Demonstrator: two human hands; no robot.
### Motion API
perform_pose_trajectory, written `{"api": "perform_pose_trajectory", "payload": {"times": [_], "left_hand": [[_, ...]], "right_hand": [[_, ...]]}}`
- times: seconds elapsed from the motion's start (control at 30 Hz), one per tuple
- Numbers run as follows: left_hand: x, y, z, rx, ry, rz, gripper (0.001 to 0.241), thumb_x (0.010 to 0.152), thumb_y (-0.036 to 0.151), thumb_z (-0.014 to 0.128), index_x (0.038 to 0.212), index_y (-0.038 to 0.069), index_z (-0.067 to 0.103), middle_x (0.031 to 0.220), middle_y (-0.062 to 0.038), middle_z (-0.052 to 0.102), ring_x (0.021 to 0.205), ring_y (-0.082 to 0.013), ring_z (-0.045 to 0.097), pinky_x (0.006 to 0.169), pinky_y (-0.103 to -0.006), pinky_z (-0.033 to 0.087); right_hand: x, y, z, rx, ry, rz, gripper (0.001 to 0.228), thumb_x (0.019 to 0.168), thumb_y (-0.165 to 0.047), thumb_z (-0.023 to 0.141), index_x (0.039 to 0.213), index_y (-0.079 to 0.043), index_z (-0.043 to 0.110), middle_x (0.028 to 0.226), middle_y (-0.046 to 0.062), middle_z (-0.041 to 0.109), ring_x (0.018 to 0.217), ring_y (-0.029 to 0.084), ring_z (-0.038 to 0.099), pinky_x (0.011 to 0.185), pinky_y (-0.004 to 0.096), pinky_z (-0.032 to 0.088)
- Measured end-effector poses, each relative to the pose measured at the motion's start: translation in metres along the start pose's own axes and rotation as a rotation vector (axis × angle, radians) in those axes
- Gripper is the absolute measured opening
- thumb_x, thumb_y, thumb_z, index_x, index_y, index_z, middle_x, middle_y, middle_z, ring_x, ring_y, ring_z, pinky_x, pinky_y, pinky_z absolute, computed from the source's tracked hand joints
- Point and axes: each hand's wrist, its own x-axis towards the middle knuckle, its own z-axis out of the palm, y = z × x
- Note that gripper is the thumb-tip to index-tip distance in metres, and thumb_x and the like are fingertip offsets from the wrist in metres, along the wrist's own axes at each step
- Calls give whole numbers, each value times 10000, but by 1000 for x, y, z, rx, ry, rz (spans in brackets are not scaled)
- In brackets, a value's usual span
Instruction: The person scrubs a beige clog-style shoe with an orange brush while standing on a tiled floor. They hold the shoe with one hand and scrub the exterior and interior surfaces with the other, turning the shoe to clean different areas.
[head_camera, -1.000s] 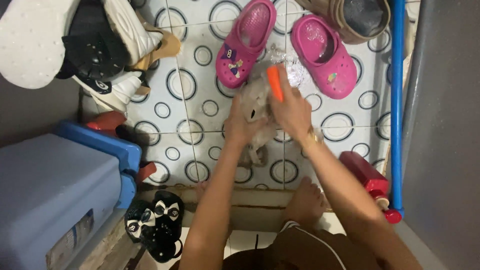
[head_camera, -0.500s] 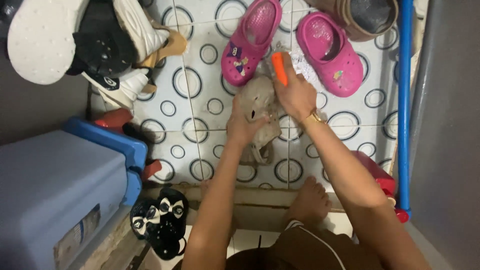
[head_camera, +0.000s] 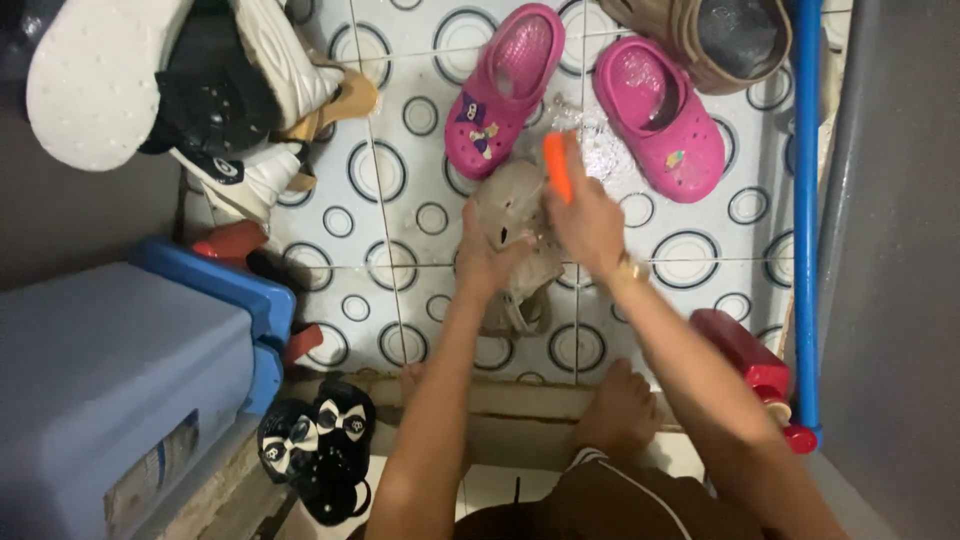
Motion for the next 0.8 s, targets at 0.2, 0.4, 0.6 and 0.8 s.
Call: {"api": "perform_pose_trajectory", "payload": {"times": [0.2,0.4,0.6,0.8], "left_hand": [[-4,15,-6,52,16,99,906,934,313,693,1619,183,114,1623,-201,299,1459,-406,368,1207,-542,333],[14,-29,16,-23,68,172,1149,848,588,755,1622,46,102,1631,-306,203,1473,-488,289,1206,-595,263],[3,-18,16,-64,158,60,1068,899,704,608,1617,88,112,1641,-249,206,1499,-397,281,1230,-557,239],[1,-5,25,-215,220,127,1010,913,628,646,1612,87,157,1620,-254,245,1498,-402,276,1225,-560,226]], "right_hand": [[-47,-41,-18,127,-237,-52,666,1004,-388,474,1619,-290,239,1090,221,631,924,500,699,847,574,546],[25,6,-15,97,-190,190,664,1036,-502,458,1605,-451,120,1173,241,660,1121,497,647,976,572,481],[-71,-9,-19,87,-254,135,706,1018,-465,455,1635,-310,149,1186,256,607,1090,513,635,934,577,514],[-23,33,11,-53,-45,44,660,1036,-437,526,1619,-331,235,998,204,641,902,526,691,767,617,560]]}}
